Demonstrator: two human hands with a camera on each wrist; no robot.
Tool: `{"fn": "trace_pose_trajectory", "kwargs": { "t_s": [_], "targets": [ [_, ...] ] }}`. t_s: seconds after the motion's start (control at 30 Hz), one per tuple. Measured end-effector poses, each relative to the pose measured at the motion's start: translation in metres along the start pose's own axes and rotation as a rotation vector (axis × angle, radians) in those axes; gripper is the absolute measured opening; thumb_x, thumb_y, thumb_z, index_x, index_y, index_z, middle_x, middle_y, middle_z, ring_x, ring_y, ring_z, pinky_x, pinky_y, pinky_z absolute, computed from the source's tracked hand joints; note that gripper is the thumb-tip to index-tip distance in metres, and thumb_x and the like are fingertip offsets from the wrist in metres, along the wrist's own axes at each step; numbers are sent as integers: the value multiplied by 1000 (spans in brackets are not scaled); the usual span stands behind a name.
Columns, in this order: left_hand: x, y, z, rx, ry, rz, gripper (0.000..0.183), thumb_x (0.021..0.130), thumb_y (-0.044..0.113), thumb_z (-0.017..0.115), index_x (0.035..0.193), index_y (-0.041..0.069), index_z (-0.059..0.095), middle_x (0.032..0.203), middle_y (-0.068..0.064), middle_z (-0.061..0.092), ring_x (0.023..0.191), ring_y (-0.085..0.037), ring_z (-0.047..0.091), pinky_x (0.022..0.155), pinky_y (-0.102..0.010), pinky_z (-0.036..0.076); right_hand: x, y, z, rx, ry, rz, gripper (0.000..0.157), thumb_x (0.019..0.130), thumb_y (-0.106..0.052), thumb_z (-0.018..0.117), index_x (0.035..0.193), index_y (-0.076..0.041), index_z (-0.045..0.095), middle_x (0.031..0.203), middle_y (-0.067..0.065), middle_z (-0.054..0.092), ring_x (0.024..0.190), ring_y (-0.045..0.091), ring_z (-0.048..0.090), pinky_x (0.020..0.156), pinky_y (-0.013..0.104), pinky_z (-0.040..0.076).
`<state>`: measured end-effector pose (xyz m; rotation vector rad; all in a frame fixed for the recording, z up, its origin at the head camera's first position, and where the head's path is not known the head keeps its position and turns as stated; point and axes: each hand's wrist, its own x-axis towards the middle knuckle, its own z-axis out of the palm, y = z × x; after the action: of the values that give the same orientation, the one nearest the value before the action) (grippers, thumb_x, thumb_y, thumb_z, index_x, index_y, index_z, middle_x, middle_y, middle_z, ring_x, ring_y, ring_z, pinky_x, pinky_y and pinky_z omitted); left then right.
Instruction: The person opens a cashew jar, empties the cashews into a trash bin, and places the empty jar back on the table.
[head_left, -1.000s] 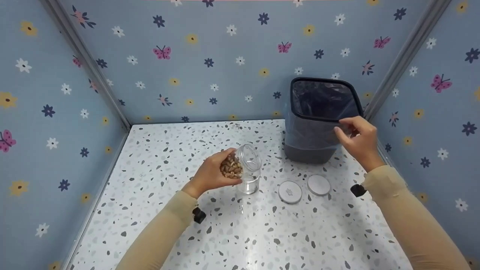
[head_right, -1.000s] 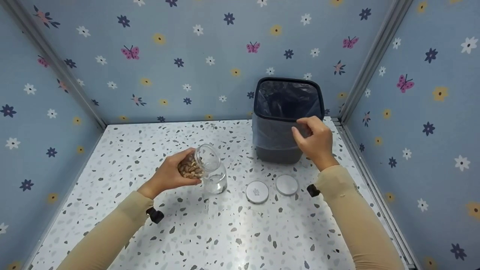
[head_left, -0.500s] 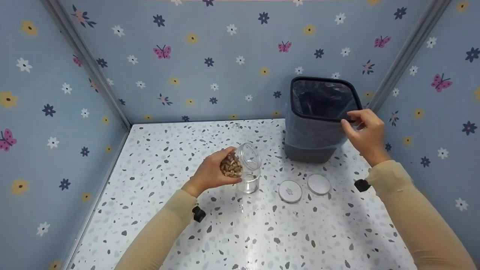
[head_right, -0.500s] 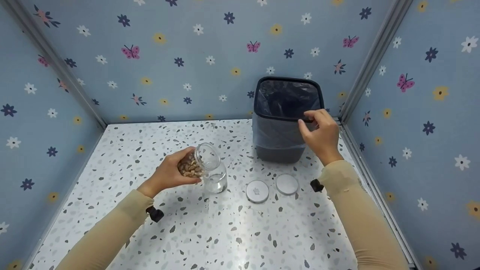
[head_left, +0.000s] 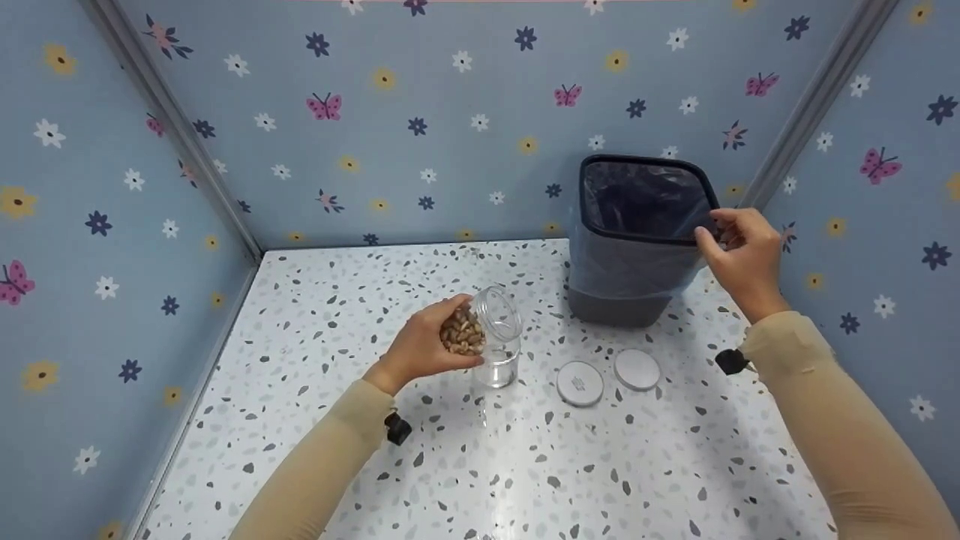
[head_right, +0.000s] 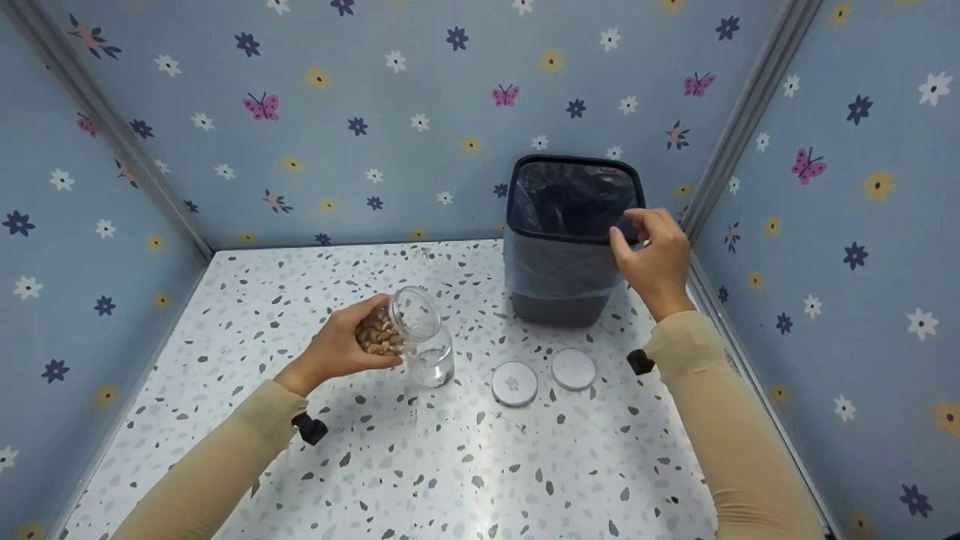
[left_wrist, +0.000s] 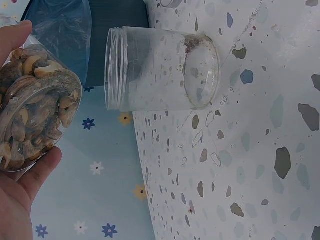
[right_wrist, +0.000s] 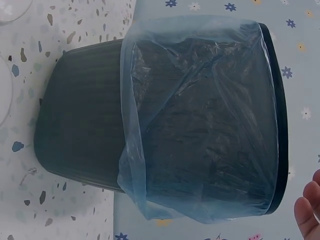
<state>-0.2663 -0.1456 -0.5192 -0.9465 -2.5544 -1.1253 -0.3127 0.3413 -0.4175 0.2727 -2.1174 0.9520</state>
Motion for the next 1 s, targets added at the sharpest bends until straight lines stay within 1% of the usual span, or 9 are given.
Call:
{"fn": "trace_pose_trajectory", "kwargs": {
  "t_s": [0.17,0.33,0.4,0.53,0.6,0.83,1.0],
  "targets": [
    [0,0,0,3,3,1,93,77,35,100,155,9,56,139,-12,71,123,-28,72,106,-42,62,4,1,-2,-13,-3,50,27,98,-7,78,121,7,75,105,27,69,83,1,53,75,15,41],
    [0,0,0,6,6,9,93,77,35,100,154,9,56,140,-12,72,123,-28,72,106,-42,62,10,1,-3,-28,-8,92,28,98,-8,77,122,7,75,106,29,68,84,7,54,77,20,42],
    [0,1,-1,3,7,8,93,77,34,100,154,8,56,140,-12,71,123,-28,72,106,-43,62,13,2,-3,-35,-7,99,29,98,-8,77,123,7,75,107,29,68,85,7,54,78,20,43],
    [-1,2,-2,0,2,-8,93,78,34,100,156,7,55,140,-14,71,124,-30,72,106,-44,63,18,3,-3,-49,-3,120,31,98,-9,78,125,5,75,111,28,70,87,1,54,81,15,44],
    [-1,3,-2,-1,1,-12,94,79,35,99,157,7,54,141,-15,70,125,-31,71,105,-45,63,20,2,-3,-59,-5,132,32,98,-10,78,126,4,75,113,27,71,88,0,54,82,14,44],
    [-1,3,-1,2,1,-10,94,80,36,99,157,7,54,141,-15,70,125,-31,71,106,-46,62,29,0,-4,-98,-31,193,36,99,-18,77,131,-2,74,118,17,71,96,17,59,84,17,41],
    [0,2,-1,4,5,-2,93,79,36,99,156,8,55,140,-14,71,124,-30,72,106,-45,62,35,0,-4,-116,-57,222,40,100,-21,77,135,-2,72,127,16,73,100,14,60,85,18,42]
  ]
}}
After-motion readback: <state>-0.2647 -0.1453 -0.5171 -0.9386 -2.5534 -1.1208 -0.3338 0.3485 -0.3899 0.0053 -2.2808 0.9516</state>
